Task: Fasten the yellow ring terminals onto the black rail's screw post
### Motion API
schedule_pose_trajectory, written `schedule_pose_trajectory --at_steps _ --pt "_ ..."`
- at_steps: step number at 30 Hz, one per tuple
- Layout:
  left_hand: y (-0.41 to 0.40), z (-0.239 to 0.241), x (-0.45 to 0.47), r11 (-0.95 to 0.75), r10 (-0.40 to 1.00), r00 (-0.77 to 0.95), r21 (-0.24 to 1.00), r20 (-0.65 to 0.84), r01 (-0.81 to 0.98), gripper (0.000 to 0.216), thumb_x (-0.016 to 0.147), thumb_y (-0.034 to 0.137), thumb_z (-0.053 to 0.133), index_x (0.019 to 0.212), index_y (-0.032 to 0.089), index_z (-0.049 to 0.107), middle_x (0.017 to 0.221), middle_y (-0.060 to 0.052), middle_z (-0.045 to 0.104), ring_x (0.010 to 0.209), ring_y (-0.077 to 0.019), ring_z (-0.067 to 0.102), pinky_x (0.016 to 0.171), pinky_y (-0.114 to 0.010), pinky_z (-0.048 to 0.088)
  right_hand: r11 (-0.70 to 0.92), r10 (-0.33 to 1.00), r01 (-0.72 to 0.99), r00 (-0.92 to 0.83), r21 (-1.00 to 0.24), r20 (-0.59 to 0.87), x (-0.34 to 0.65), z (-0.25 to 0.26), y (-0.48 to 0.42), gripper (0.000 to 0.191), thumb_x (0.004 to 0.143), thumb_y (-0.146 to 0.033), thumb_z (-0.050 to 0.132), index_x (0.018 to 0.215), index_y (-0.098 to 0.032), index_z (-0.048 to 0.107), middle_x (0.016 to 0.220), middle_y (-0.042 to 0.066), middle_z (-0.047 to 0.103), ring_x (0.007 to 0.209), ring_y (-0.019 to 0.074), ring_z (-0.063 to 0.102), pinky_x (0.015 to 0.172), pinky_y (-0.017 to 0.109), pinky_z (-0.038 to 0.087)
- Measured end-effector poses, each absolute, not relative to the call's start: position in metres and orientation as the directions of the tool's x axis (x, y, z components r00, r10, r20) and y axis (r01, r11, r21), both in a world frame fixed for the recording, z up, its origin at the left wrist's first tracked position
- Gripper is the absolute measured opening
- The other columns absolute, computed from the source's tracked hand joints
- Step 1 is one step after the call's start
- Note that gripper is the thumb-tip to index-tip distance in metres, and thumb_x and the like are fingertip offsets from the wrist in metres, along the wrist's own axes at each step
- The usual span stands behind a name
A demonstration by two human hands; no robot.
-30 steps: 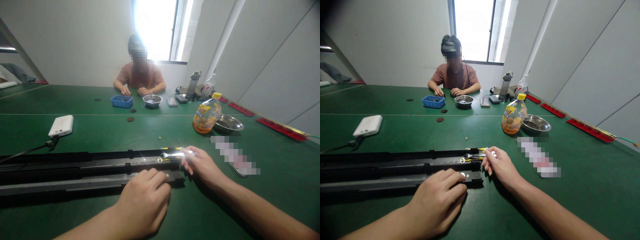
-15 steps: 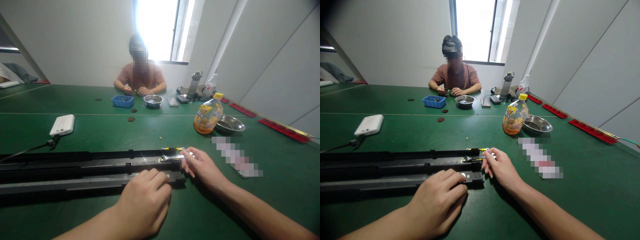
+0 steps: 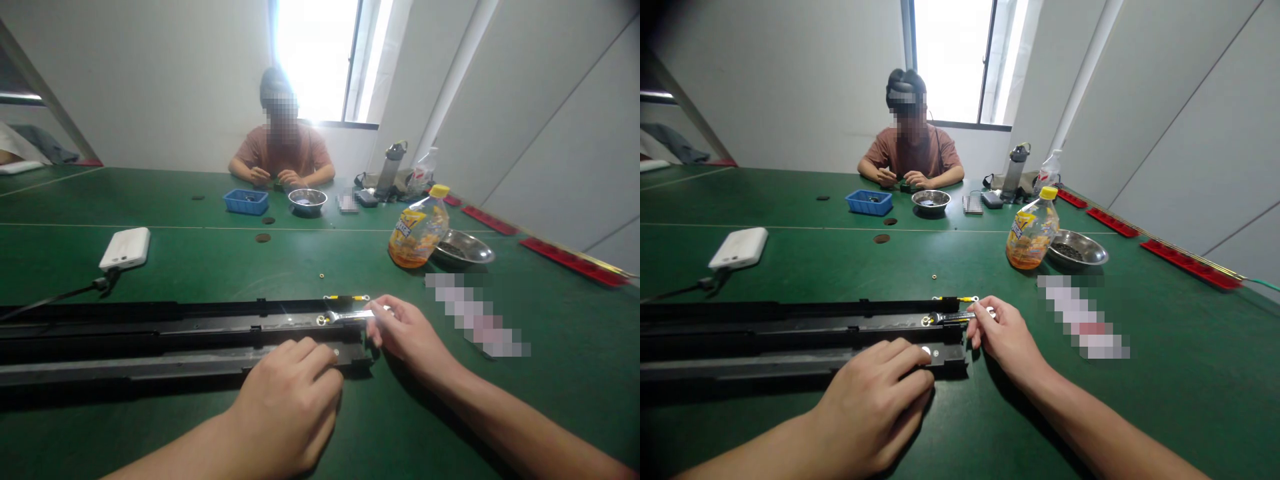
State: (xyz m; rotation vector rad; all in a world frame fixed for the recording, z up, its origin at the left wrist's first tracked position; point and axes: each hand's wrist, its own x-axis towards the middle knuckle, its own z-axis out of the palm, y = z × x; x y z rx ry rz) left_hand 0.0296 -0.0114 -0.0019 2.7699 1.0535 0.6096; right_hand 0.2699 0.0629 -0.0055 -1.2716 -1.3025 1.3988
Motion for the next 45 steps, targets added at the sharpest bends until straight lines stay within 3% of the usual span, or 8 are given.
schedule_pose_trajectory --at_steps 8,14,24,29,38,45 --pt "-0.011 -0.002 0.029 -0.748 0.663 0.678 0.242 0.318 0.618 0.009 0.098 0.024 0.058 0.103 0.021 0.065 0.110 -0.007 0.066 0.094 -0.0260 0.057 0.078 -0.044 0.052 -0.048 0.981 0.162 -0.176 -0.986 -0.077 0.265 0.000 0.059 0.041 0.099 -0.058 0.067 0.081 -0.021 0.061 0.066 0.000 0.066 0.057 0.0148 0.055 0.059 0.030 0.042" --pt "-0.012 -0.003 0.029 -0.744 0.667 0.679 0.226 0.306 0.629 0.007 0.098 0.025 0.058 0.099 0.021 0.064 0.108 -0.007 0.066 0.090 -0.0258 0.056 0.074 -0.044 0.049 -0.029 0.991 0.144 -0.123 -0.989 -0.047 0.264 0.002 0.057 0.039 0.097 -0.056 0.069 0.080 -0.022 0.062 0.068 0.000 0.066 0.059 0.0155 0.056 0.059 0.030 0.041" --pt "-0.012 -0.002 0.029 -0.744 0.668 0.678 0.249 0.308 0.620 0.008 0.098 0.024 0.058 0.102 0.021 0.064 0.108 -0.007 0.066 0.093 -0.0259 0.057 0.078 -0.044 0.053 -0.071 0.985 0.107 -0.151 -0.992 -0.086 0.268 -0.002 0.061 0.044 0.096 -0.062 0.070 0.081 -0.021 0.060 0.065 -0.002 0.062 0.056 0.0141 0.052 0.057 0.030 0.040" --pt "-0.012 -0.002 0.029 -0.747 0.664 0.672 0.243 0.328 0.619 0.009 0.097 0.024 0.059 0.103 0.021 0.065 0.108 -0.008 0.066 0.094 -0.0261 0.059 0.079 -0.044 0.053 -0.062 0.981 0.172 -0.172 -0.983 -0.092 0.264 0.002 0.055 0.043 0.097 -0.063 0.067 0.082 -0.023 0.060 0.062 -0.002 0.062 0.055 0.0151 0.051 0.057 0.031 0.039" --pt "-0.012 -0.002 0.028 -0.744 0.666 0.670 0.238 0.327 0.624 0.008 0.098 0.023 0.058 0.102 0.021 0.064 0.108 -0.008 0.066 0.095 -0.0266 0.059 0.080 -0.044 0.053 -0.140 0.958 0.103 -0.236 -0.985 -0.160 0.263 0.006 0.052 0.056 0.086 -0.077 0.072 0.081 -0.025 0.054 0.063 -0.001 0.061 0.054 0.0160 0.051 0.055 0.031 0.039" --pt "-0.013 -0.002 0.028 -0.743 0.668 0.670 0.241 0.323 0.624 0.008 0.098 0.023 0.057 0.102 0.022 0.064 0.109 -0.007 0.066 0.095 -0.0266 0.059 0.079 -0.045 0.053 -0.193 0.935 0.062 -0.290 -0.979 -0.203 0.257 0.021 0.040 0.048 0.095 -0.065 0.071 0.084 -0.022 0.053 0.066 -0.003 0.057 0.059 0.0128 0.044 0.059 0.028 0.034"
